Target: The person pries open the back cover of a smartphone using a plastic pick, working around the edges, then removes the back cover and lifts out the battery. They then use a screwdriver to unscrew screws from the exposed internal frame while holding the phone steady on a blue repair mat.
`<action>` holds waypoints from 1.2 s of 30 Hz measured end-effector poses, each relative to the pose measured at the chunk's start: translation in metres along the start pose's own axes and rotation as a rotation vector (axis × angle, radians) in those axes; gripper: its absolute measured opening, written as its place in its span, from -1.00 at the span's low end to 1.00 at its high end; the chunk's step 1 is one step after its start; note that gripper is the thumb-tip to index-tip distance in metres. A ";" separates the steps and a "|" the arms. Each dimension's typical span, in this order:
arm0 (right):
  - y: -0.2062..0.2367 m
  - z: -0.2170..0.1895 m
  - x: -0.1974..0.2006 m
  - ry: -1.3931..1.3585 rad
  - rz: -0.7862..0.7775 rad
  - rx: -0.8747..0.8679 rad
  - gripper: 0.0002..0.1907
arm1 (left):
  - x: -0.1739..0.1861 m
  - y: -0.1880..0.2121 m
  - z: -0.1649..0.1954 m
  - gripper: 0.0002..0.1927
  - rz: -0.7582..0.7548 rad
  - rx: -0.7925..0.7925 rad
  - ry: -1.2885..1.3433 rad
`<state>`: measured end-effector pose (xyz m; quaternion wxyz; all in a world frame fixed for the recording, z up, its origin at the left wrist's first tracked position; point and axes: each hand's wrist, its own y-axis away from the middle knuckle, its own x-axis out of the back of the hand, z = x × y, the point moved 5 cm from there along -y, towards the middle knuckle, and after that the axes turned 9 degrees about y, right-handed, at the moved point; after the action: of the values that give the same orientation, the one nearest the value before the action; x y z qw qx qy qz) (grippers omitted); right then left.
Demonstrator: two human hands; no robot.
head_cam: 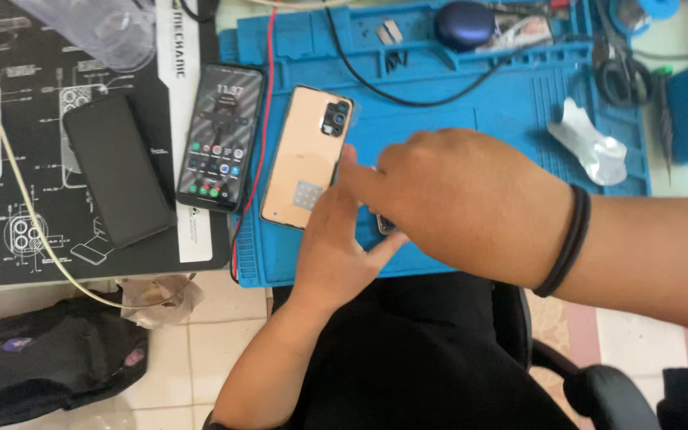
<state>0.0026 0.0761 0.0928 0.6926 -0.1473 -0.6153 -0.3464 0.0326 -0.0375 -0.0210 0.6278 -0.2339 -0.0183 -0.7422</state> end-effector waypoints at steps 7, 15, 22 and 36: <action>0.002 0.002 0.001 -0.033 0.103 -0.034 -0.59 | -0.002 0.003 0.002 -0.03 -0.009 -0.026 -0.026; 0.009 0.000 0.004 -0.028 0.260 0.018 -0.51 | -0.001 0.004 0.002 -0.09 0.021 -0.128 -0.054; 0.011 0.003 -0.010 0.020 0.001 -0.007 -0.51 | 0.002 0.003 0.007 -0.05 0.011 -0.091 -0.006; 0.019 0.023 0.004 -0.255 0.317 -0.030 -0.85 | -0.002 0.005 -0.003 0.23 -0.016 -0.061 0.018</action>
<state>-0.0020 0.1030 0.1058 0.6525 -0.2951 -0.6622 -0.2207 0.0369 -0.0378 -0.0255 0.6146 -0.2462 0.0081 -0.7494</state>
